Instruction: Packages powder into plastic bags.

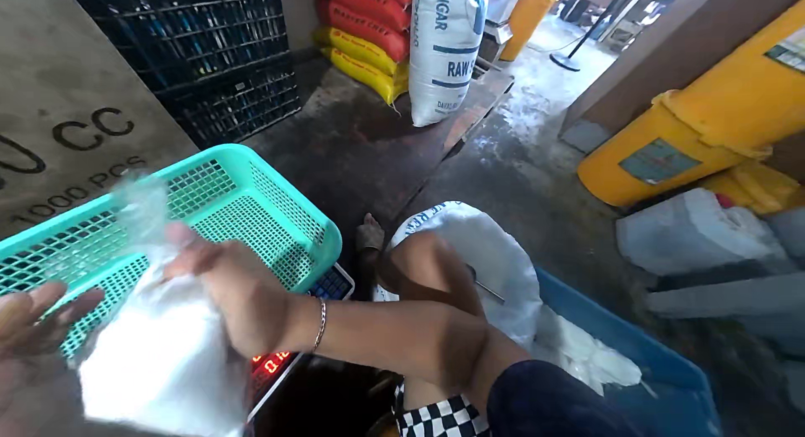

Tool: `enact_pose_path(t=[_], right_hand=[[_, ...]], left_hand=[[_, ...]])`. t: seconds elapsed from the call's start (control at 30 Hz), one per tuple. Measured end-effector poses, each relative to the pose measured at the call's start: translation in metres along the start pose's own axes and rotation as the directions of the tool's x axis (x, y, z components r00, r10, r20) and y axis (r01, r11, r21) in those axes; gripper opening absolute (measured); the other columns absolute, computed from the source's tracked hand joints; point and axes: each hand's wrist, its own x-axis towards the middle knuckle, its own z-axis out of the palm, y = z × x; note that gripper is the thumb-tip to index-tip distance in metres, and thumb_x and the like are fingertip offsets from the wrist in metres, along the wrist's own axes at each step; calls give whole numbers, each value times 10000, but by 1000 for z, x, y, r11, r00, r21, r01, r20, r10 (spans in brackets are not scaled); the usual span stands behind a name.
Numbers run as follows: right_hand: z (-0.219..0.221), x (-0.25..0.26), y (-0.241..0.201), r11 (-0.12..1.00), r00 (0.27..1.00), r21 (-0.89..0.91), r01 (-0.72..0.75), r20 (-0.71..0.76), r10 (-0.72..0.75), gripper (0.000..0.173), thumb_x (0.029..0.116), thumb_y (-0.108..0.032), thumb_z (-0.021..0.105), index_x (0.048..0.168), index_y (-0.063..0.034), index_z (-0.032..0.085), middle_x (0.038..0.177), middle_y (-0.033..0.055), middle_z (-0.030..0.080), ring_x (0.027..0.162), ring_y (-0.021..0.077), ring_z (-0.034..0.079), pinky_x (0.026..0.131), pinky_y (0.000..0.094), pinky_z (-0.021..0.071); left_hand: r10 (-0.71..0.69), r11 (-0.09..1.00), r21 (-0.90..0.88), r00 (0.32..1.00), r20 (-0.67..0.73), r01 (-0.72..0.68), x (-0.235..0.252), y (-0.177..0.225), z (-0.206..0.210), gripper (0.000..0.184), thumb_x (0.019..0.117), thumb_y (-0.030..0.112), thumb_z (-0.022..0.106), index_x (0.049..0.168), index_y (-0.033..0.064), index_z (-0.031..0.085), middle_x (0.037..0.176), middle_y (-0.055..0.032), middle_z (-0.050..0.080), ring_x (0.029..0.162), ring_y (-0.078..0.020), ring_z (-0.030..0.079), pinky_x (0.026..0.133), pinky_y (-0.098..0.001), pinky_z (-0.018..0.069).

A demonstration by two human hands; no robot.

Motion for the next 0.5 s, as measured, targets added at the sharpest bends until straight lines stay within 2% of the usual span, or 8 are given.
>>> enact_pose_path(t=[0.07, 0.1, 0.17, 0.23, 0.3, 0.37, 0.43, 0.5], right_hand=[[11, -9, 0, 999, 995, -28, 36, 93, -33, 488, 1053, -152, 260, 836, 110, 609, 716, 91, 559, 737, 124, 579, 706, 328, 493], [15, -12, 1, 999, 992, -37, 35, 126, -30, 476, 1051, -137, 265, 850, 114, 617, 726, 101, 569, 745, 135, 585, 709, 336, 494], [19, -16, 1, 997, 986, -63, 47, 164, -36, 461, 1049, -122, 281, 899, 128, 637, 766, 132, 597, 780, 167, 600, 739, 359, 498], [20, -18, 0, 986, 979, -120, 117, 179, -95, 431, 1037, -86, 329, 937, 152, 675, 820, 184, 656, 837, 224, 646, 796, 398, 513], [20, -15, 4, 957, 960, -174, 233, 197, -198, 411, 988, -41, 345, 977, 163, 701, 966, 243, 687, 1003, 305, 636, 994, 427, 460], [20, -11, 11, 905, 942, -273, 326, 174, -287, 400, 955, -74, 367, 983, 106, 723, 1129, 245, 656, 1141, 364, 572, 1036, 502, 409], [21, -9, 16, 861, 936, -368, 351, 176, -306, 428, 985, -193, 401, 1089, 46, 740, 1363, 215, 595, 1334, 394, 484, 1094, 572, 363], [22, -13, 11, 853, 937, -395, 340, 224, -269, 482, 1004, -263, 403, 1187, 47, 724, 1431, 181, 595, 1436, 392, 425, 1198, 591, 266]], left_hand=[[-55, 991, -125, 996, -71, 46, -1, 7, 20, 610, 1034, 500, 449, 1363, -10, 511, 1373, -60, 599, 1313, -160, 539, 1148, -337, 395], [-48, 985, -166, 996, -75, 35, -1, 8, 24, 600, 1037, 454, 495, 1372, -44, 501, 1401, -118, 585, 1334, -212, 534, 1153, -370, 403], [-1, 998, -68, 998, -65, -3, -1, 17, 29, 552, 1052, 325, 535, 1344, -140, 482, 1365, -211, 596, 1304, -280, 567, 1122, -427, 452], [-59, 998, 2, 993, -98, 59, 3, 42, 44, 430, 1046, 213, 506, 1276, -149, 492, 1277, -198, 632, 1242, -267, 609, 1073, -393, 500], [-165, 985, -86, 974, -158, 153, 4, 56, 54, 404, 1075, 136, 261, 1253, -141, 495, 1232, -195, 659, 1218, -254, 627, 1065, -363, 500], [-162, 977, -172, 965, -208, 127, -6, 40, 40, 599, 1090, 285, 111, 1255, -155, 483, 1194, -199, 663, 1178, -223, 630, 1045, -347, 492], [-26, 998, -69, 979, -201, 12, -19, 13, 19, 583, 1106, 315, 256, 1185, -219, 477, 1072, -235, 664, 1052, -223, 666, 950, -346, 550], [-228, 942, -251, 974, 4, 222, -11, 12, 26, 629, 1055, 486, 441, 1253, -106, 510, 1146, -188, 663, 1112, -228, 663, 946, -342, 549]])
